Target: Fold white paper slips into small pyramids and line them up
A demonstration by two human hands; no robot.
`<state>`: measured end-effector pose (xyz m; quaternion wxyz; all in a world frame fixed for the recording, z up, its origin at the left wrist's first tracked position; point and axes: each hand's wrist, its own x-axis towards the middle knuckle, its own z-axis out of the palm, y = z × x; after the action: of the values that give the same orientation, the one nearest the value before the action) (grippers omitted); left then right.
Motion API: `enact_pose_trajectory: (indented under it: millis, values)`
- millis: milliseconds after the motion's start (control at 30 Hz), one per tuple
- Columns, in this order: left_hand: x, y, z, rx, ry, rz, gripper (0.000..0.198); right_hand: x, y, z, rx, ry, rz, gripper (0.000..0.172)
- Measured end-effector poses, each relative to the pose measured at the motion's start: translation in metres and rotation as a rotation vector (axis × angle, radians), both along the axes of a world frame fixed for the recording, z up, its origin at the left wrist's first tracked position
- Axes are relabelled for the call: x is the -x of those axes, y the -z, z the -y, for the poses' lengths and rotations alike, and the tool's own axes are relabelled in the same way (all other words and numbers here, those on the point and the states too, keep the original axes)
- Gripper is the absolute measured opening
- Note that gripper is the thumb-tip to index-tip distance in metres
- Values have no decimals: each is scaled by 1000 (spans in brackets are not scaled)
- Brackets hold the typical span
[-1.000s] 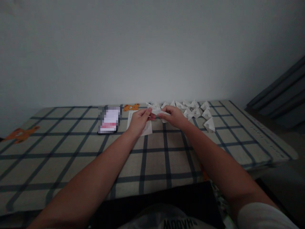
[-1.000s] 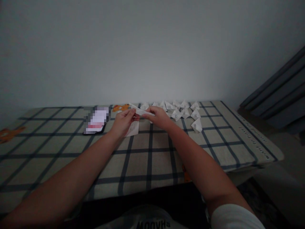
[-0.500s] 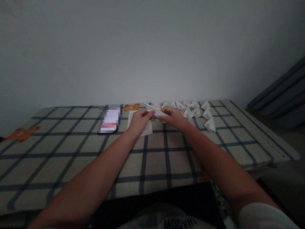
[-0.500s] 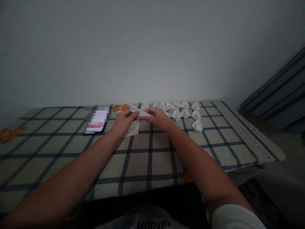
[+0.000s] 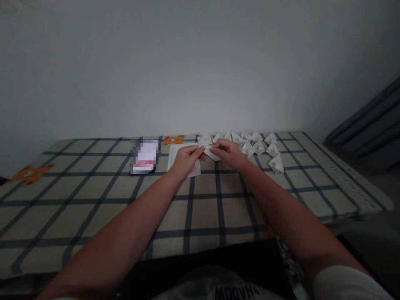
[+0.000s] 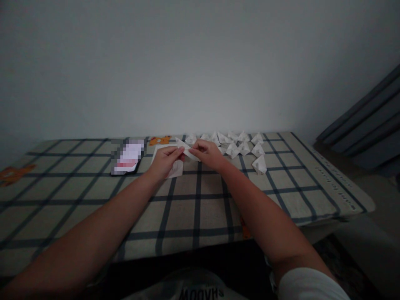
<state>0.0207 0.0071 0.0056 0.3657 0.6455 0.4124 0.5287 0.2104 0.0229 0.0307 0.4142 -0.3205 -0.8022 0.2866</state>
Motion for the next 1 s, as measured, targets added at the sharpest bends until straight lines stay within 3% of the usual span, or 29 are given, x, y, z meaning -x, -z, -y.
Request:
enact_pose_trajectory:
  millis: [200,367,567,1000]
  values:
    - [-1,-3,-1,32,-8,110,36,-1,1,-3,1,-45,-22,32]
    - [-5,-3,-3,56,-13,257,33,-1,3,-3,98,-78,-19,35]
    - [-6,-5,-3,94,-20,370,31,0,1,-1,37,40,176,32]
    - [-5,-1,-2,53,40,174,25,0,2,0,-57,-92,178,36]
